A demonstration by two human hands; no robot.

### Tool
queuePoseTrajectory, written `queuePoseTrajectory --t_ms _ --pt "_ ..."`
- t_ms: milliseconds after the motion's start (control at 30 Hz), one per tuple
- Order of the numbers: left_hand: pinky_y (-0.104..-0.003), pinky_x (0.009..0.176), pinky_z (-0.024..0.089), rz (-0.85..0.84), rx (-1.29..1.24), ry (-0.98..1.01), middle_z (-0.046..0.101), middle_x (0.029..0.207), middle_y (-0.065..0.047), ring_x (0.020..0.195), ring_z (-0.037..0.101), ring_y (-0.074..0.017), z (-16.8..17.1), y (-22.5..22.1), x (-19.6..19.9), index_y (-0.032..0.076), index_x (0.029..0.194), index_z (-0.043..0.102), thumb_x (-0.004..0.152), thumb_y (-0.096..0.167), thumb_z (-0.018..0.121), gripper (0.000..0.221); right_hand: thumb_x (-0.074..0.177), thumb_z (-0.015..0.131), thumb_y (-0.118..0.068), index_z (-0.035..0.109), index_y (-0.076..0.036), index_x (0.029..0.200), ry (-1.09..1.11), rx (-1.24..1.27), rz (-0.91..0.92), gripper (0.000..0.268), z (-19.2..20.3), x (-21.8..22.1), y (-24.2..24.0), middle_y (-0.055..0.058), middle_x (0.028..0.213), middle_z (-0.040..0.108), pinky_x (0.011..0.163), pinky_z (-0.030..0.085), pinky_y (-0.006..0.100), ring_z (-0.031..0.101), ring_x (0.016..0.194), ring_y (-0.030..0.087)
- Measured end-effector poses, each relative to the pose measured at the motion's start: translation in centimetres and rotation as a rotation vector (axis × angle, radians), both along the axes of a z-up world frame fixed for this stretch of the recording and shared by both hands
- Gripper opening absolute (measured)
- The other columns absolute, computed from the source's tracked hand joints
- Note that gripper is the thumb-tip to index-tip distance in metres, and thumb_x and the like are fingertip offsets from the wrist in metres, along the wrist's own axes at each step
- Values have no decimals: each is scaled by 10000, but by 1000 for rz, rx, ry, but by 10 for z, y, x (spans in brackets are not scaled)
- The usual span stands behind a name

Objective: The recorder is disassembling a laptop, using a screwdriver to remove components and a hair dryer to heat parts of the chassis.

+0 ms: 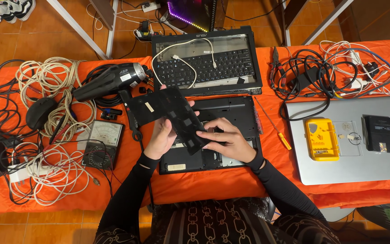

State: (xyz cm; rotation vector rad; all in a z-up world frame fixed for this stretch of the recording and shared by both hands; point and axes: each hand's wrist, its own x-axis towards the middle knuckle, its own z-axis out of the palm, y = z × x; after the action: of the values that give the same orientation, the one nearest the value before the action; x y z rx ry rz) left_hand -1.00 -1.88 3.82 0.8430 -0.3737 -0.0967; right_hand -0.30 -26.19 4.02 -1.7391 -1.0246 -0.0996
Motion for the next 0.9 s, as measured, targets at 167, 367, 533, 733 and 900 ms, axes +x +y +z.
queuePoseTrajectory --t_ms 167,367,533,733,900 --pt "-620 1157 415 17 18 -15 446 1556 -111 1488 441 -311 -7 5 1 276 1678 -75 982 492 704 1067 823 853 -217 730 -137 1284 12 -1 2 483 2 -1 1 50 1160 666 911 506 339 628 1047 209" --pt "-613 1169 408 36 11 -28 462 1534 -101 1501 438 -326 -2 7 -1 246 1675 -40 951 442 767 1102 968 722 -292 567 -33 1442 315 84 34 562 3 -1 3 49 1206 625 960 499 299 590 1013 139" --pt "-588 1239 372 57 70 -71 483 1561 -148 1514 452 -373 -1 8 -1 195 1691 28 948 401 792 1086 1084 558 -260 545 20 1366 545 134 94 398 -15 4 -2 39 1235 622 1054 426 273 558 1144 109" --pt "-618 1266 412 14 -8 -84 492 1532 -164 1503 466 -427 0 8 -4 181 1665 128 931 301 841 1031 1122 503 -249 641 21 1227 901 164 264 320 -4 2 -4 -17 1094 640 933 458 269 548 1012 59" --pt "-635 1248 457 13 24 -128 513 1526 -149 1472 516 -431 9 10 -6 165 1652 179 924 292 863 1007 1126 524 -251 637 19 1227 951 210 351 309 -15 0 -5 -6 1135 650 964 465 269 570 1055 66"
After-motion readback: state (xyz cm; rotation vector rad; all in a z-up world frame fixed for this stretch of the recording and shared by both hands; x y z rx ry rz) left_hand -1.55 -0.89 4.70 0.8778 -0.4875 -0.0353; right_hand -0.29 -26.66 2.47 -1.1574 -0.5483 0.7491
